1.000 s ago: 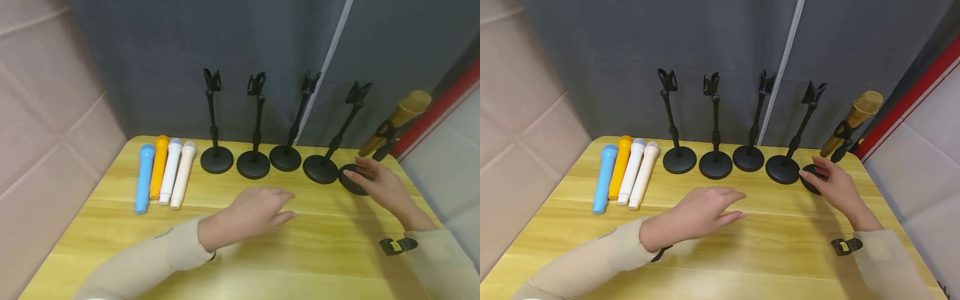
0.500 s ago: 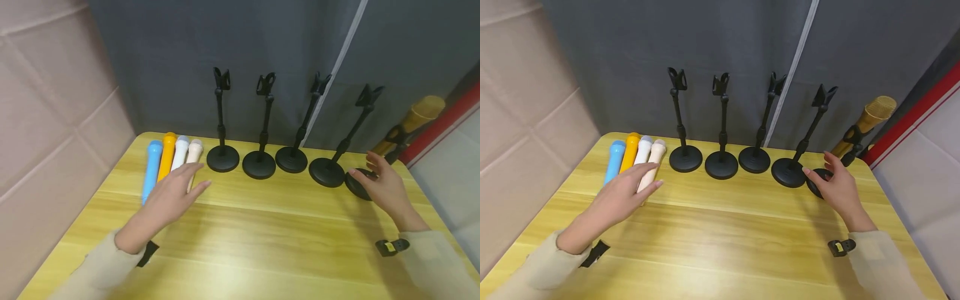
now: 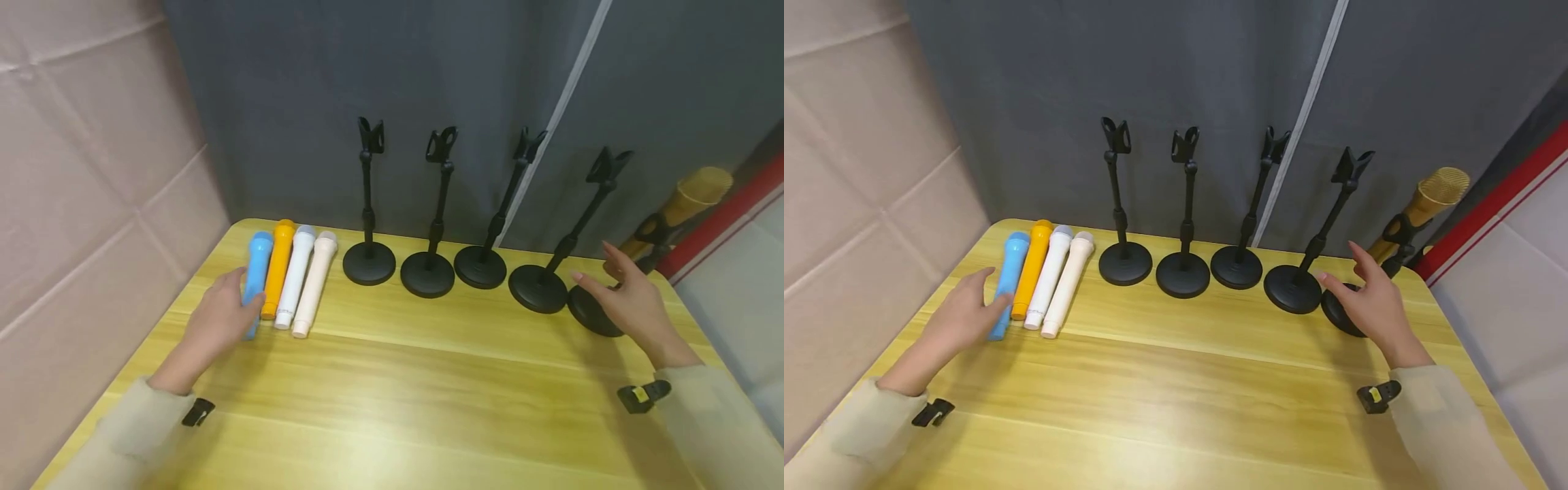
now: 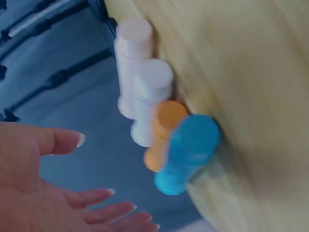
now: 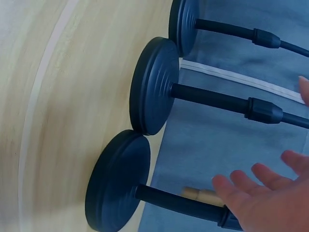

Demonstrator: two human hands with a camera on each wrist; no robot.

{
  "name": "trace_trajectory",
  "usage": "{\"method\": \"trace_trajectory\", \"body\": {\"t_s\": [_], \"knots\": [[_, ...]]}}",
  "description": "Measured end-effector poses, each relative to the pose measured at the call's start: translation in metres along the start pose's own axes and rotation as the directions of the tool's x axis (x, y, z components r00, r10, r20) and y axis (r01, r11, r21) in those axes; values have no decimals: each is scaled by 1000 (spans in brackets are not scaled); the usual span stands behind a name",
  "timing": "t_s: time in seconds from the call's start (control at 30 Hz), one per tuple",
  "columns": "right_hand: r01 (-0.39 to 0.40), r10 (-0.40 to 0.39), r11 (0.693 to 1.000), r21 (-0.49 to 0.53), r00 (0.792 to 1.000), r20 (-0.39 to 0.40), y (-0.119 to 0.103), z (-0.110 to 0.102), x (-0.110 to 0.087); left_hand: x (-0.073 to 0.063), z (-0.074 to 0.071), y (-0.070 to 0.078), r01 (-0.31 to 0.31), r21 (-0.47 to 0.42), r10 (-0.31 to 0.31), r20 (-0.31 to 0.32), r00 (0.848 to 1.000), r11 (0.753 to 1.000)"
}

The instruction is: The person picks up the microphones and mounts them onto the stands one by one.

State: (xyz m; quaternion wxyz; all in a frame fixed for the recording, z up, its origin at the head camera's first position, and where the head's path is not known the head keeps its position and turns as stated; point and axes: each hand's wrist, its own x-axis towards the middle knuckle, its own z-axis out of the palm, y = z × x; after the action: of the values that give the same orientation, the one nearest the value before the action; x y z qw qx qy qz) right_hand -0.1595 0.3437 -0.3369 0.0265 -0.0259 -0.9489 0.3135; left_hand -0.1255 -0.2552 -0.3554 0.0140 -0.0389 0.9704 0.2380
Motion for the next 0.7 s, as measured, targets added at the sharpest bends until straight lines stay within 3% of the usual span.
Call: {"method": "trace_trajectory", "body": {"t_s": [0.3,0.5,0.7], "knots": [[-20,22,995,101,1000,-13,-1,6,12,31,1,-31,107,1,-107,23,994,994],[-56,62,985,165,998,-32,-5,9,20,46,4,-34,140,44,-143,69,987,989],[-13,30,973,232,997,-69,-7,16,27,56,5,-35,160,53,-165,122,979,986]]}}
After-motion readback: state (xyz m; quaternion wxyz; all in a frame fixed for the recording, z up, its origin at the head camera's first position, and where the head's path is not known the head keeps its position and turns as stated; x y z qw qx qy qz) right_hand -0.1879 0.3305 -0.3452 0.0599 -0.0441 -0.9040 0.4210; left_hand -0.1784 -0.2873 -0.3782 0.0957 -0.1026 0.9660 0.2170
